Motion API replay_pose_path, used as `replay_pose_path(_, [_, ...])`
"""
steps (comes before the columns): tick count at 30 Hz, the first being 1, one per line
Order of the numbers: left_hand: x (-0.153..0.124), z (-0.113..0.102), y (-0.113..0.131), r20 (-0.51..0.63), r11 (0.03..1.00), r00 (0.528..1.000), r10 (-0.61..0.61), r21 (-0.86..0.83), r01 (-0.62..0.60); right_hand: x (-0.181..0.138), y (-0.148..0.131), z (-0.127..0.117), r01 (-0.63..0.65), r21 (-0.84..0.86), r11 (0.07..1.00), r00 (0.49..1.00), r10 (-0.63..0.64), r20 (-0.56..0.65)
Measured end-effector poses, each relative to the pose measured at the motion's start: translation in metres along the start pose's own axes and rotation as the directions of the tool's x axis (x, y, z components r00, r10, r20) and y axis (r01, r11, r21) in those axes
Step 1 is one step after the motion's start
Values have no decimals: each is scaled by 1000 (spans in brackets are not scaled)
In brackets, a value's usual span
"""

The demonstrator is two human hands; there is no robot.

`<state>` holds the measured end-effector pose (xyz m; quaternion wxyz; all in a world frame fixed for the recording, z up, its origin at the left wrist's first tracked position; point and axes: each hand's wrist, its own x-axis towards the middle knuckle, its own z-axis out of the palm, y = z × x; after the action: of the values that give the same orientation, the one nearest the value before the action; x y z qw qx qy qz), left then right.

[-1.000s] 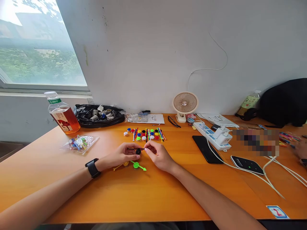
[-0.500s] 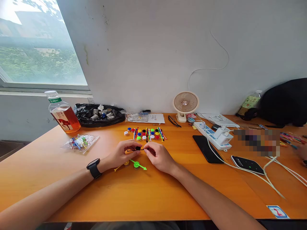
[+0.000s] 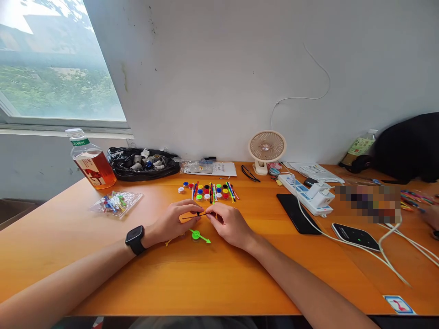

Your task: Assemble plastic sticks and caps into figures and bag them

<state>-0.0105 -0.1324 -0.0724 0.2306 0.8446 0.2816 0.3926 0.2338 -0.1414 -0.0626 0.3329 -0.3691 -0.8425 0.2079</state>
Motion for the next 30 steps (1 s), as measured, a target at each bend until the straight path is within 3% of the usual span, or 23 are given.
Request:
replay_pose_path(6, [-1, 1, 2, 9, 999, 1000, -29, 15, 29, 0, -1, -2, 32, -17, 999, 999, -32, -1])
replay_pose_path(16, [2, -1, 9, -82, 998, 995, -49, -41, 46, 1, -1, -2, 82, 42, 996, 996, -80, -49])
replay_pose_path(20, [4, -6, 18, -28, 941, 986, -165, -304, 149, 3, 1, -2, 77, 89, 993, 993, -68, -99])
replay_pose_path(24, [6, -8, 18, 123, 740, 955, -270, -608, 288, 4, 0, -4, 69, 125, 990, 991, -53, -122])
replay_pose_path(26, [7, -6, 15, 113, 703, 953, -282, -652, 285, 4, -3, -7, 72, 104, 992, 988, -57, -145])
replay_pose_path(30, [8, -3, 10, 11, 741, 964, -266, -637, 212, 1, -8, -15, 107, 1, 994, 983, -105, -149])
